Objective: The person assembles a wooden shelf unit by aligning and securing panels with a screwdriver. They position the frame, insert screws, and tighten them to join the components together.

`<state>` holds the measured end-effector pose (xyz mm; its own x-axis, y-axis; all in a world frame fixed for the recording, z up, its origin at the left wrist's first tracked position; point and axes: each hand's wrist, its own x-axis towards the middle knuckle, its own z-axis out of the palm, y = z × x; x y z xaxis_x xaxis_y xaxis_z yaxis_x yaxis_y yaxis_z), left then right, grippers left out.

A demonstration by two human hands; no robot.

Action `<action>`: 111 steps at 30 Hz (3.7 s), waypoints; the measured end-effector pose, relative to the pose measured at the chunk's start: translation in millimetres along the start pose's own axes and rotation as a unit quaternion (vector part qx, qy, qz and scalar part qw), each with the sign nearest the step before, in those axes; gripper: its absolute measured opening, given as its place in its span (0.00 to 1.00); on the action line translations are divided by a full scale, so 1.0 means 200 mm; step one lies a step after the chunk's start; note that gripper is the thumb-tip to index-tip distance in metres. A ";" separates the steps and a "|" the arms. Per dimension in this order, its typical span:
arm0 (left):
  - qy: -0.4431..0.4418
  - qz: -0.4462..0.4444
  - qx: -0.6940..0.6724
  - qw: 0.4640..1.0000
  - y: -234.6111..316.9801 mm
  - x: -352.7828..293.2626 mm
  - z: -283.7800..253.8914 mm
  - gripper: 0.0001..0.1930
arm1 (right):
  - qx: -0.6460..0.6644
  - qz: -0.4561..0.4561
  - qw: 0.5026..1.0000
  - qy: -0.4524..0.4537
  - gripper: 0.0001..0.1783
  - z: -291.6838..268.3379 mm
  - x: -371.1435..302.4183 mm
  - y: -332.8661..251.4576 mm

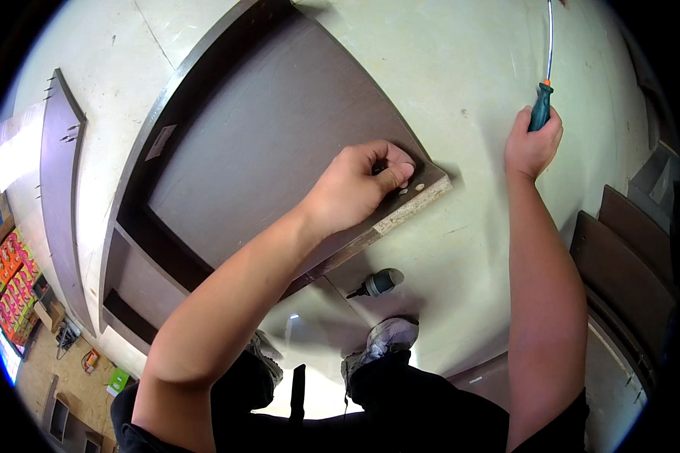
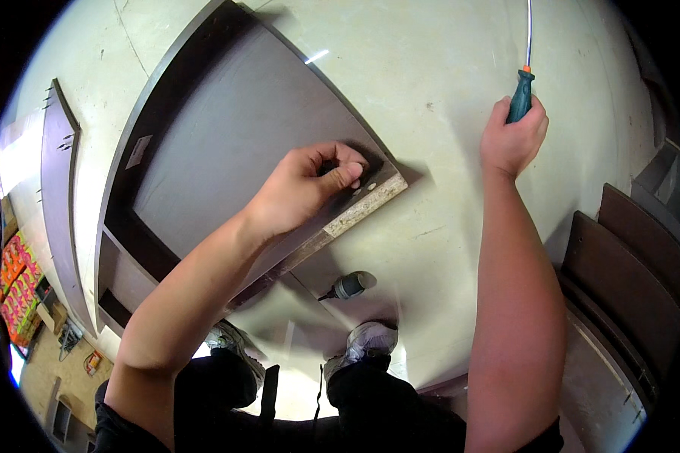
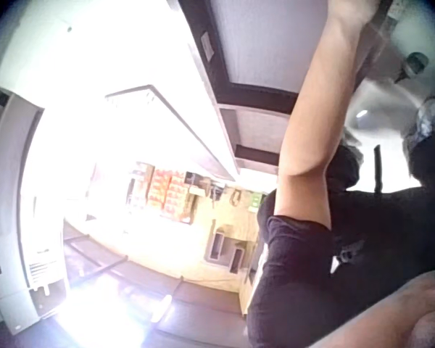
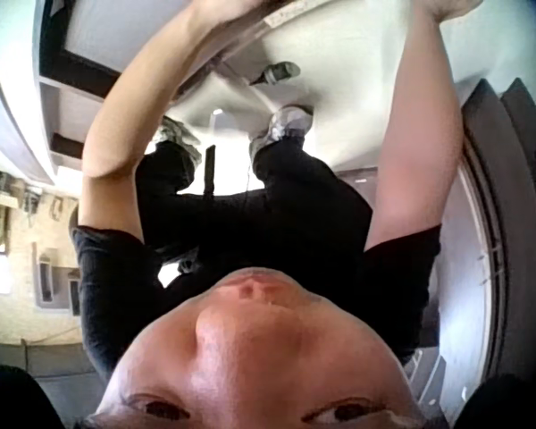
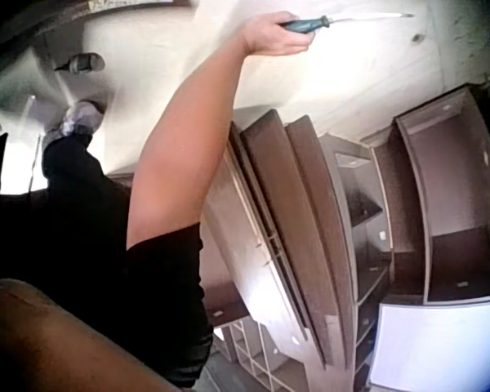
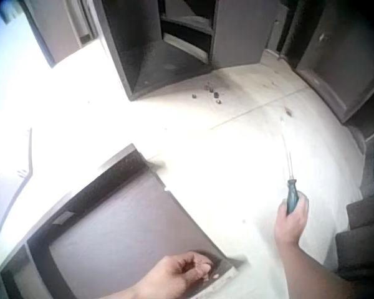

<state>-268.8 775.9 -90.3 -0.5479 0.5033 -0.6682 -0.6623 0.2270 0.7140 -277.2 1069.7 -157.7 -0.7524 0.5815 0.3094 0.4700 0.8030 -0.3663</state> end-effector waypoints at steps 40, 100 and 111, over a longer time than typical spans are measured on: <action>0.073 0.086 0.403 0.908 0.12 -0.26 0.06 0.14 | -0.004 -0.039 0.999 -0.014 0.21 0.00 0.01 -0.02; 0.199 0.126 0.400 0.885 -0.48 -0.84 -0.07 0.24 | -0.202 -0.489 0.718 -0.453 0.21 -0.16 0.08 -1.72; 0.198 0.122 0.396 0.888 -0.48 -0.85 -0.07 0.24 | -0.311 -0.457 0.733 -0.397 0.24 -0.16 0.07 -1.75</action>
<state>-119.4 656.7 -49.5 -0.8669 0.3205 -0.3818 -0.0177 0.7457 0.6661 -437.7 800.1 2.8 -0.7996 -0.2967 -0.5222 -0.4640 0.8572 0.2235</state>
